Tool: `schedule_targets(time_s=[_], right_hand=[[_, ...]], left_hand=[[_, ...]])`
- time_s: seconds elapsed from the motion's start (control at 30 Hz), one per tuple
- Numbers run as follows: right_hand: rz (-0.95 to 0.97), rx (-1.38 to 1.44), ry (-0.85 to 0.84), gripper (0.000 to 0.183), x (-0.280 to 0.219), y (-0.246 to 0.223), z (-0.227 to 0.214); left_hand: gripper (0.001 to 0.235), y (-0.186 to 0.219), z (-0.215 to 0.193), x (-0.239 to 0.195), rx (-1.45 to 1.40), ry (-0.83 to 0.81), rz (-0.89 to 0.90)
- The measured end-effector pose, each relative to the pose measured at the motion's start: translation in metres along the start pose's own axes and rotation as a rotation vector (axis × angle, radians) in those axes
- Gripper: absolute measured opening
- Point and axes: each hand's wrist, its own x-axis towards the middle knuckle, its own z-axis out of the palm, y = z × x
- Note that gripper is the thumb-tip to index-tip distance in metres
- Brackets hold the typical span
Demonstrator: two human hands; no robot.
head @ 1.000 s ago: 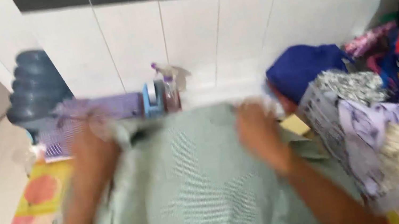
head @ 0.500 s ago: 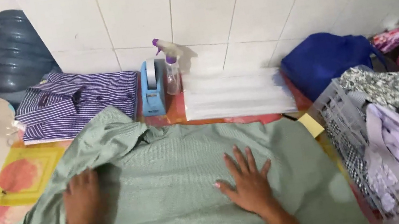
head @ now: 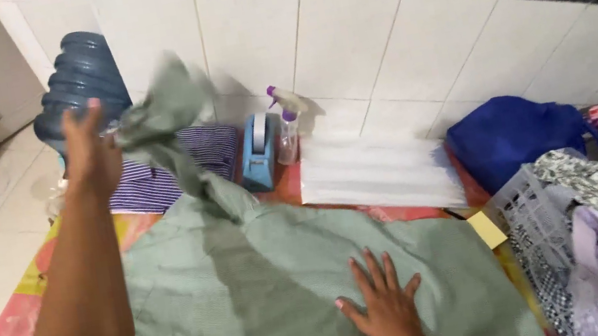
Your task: Buttoning and folding a green striped shirt on a table.
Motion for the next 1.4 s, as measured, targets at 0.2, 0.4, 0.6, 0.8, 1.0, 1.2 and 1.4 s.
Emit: schedule_targets(time_s=[0.2,0.4,0.6,0.8,1.0,1.2,1.4], right_hand=[[0.020,0.047,-0.090,0.085,-0.006,-0.006,-0.015],[0.040,0.048,-0.132,0.087,-0.007,-0.007,-0.014],[0.063,0.073,-0.276,0.092,0.003,-0.016,-0.029],[-0.052,0.070,-0.234,0.087,0.030,-0.024,-0.039],[-0.034,0.050,-0.190,0.085,0.050,-0.031,-0.035],[0.043,0.189,-0.354,0.109,0.060,-0.006,-0.023],[-0.260,0.577,0.197,0.073,-0.049,0.081,-0.001]], left_hand=[[0.069,-0.060,-0.027,-0.102,1.466,-0.119,0.115],[0.066,-0.075,-0.074,-0.237,1.940,-0.391,-0.251],[0.078,-0.065,-0.074,-0.252,2.114,-0.416,-0.215],[0.075,-0.063,-0.079,-0.218,2.308,-0.448,-0.229],[0.074,-0.060,-0.080,-0.206,2.295,-0.442,-0.112],[0.079,-0.064,-0.099,-0.225,1.981,-0.391,-0.008],[0.061,-0.028,-0.103,-0.349,2.108,-0.365,0.781]])
